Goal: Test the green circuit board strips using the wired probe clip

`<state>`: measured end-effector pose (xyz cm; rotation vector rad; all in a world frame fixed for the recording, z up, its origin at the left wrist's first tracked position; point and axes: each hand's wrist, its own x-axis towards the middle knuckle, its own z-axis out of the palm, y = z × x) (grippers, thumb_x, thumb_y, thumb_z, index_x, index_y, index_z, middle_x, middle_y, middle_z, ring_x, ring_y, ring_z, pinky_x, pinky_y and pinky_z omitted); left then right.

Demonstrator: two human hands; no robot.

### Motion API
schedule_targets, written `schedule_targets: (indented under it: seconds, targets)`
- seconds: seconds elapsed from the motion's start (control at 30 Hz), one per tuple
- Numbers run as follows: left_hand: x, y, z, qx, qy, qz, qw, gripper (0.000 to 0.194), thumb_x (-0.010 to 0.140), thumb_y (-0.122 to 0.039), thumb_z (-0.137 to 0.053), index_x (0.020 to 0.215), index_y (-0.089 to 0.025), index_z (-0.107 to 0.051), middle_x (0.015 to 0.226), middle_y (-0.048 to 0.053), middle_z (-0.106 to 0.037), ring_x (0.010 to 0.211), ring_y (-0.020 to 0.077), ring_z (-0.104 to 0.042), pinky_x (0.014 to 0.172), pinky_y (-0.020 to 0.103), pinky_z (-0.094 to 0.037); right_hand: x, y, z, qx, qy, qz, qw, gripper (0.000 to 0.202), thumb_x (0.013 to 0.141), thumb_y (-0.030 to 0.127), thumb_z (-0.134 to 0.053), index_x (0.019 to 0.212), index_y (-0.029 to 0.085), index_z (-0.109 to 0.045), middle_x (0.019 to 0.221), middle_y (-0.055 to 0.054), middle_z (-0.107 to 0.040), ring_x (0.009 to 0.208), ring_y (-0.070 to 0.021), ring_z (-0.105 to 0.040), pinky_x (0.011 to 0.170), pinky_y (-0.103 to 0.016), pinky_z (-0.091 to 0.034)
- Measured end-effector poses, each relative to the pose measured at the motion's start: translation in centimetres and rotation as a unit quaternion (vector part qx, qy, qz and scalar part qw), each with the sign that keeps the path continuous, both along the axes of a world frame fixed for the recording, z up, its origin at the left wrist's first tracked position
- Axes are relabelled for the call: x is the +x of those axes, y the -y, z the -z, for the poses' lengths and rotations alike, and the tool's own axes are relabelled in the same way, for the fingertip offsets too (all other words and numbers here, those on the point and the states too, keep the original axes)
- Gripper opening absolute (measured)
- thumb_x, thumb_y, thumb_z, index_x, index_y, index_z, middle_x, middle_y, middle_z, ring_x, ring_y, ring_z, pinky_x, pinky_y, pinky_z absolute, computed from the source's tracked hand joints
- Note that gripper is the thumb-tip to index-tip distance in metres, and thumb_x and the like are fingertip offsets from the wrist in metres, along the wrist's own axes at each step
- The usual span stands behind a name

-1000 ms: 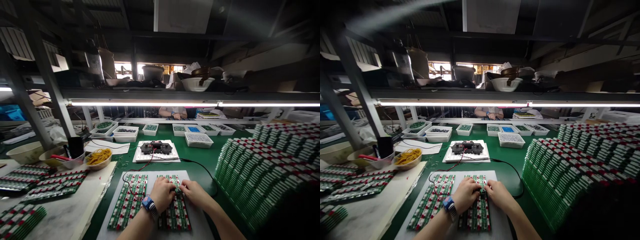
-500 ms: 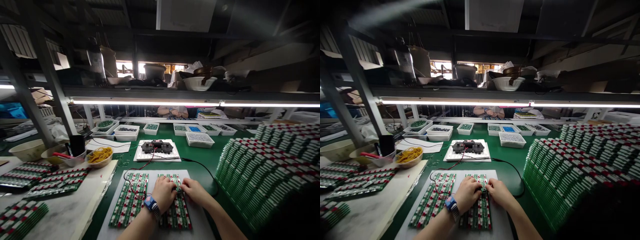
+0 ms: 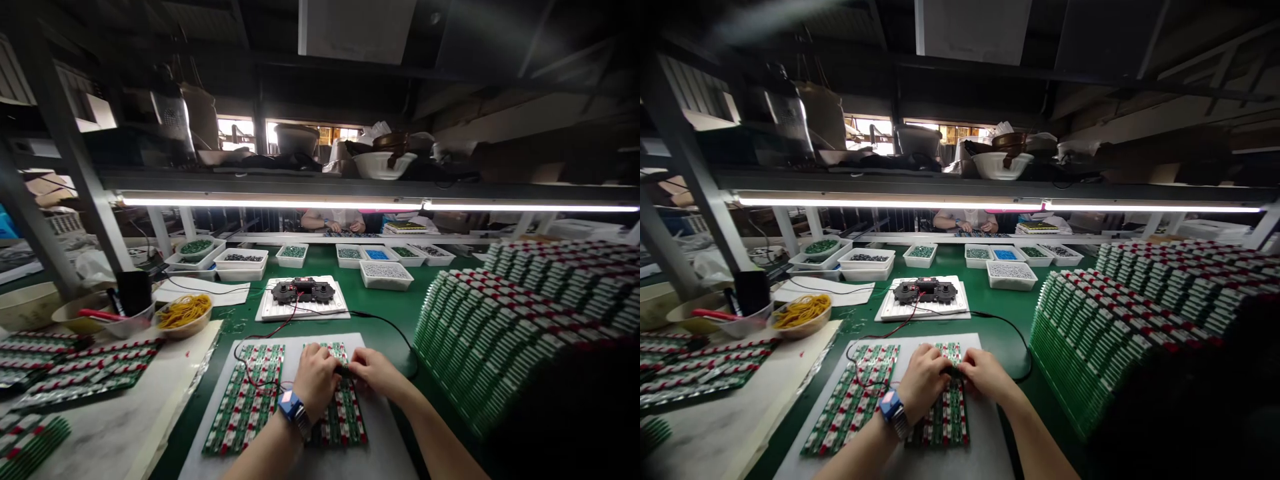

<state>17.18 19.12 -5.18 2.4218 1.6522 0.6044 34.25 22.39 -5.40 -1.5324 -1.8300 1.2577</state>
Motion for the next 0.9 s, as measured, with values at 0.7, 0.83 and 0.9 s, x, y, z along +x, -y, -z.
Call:
schedule_targets:
  seconds: [0.7,0.83,0.9]
  targets:
    - [-1.3,0.3,-1.3,-0.057,0.012,0.085,0.995,0.014,0.079,-0.026,-0.065,0.091,-0.025,-0.074,0.084,0.002,-0.068,0.089,0.0217,-0.056,0.083,0.031,-0.042,1.3,0.1,-0.7,-0.053,-0.007,-0.094,0.994,0.007,0.080,0.014,-0.055,0.074,0.017,-0.052,0.055,0.006,-0.054,0.037,-0.0077,-0.051,0.031,-0.014,-0.032]
    - [-1.3,0.3,-1.3,-0.063,0.014,0.090,0.994,0.014,0.080,-0.026,-0.065,0.092,-0.026,-0.073,0.084,0.001,-0.068,0.090,0.0214,-0.055,0.080,0.029,-0.043,1.3,0.3,-0.8,-0.041,-0.010,-0.099,0.994,0.005,0.078,0.016,-0.056,0.074,0.017,-0.053,0.055,0.006,-0.055,0.039,-0.0086,-0.051,0.033,-0.015,-0.035]
    - [-1.3,0.3,-1.3,-0.061,0.015,0.092,0.994,0.014,0.080,-0.027,-0.064,0.092,-0.025,-0.073,0.084,0.001,-0.067,0.090,0.0214,-0.055,0.080,0.030,-0.043,1.3,0.4,-0.9,-0.042,-0.008,-0.096,0.995,0.006,0.078,0.017,-0.057,0.075,0.017,-0.053,0.056,0.006,-0.055,0.039,-0.0080,-0.051,0.033,-0.014,-0.034]
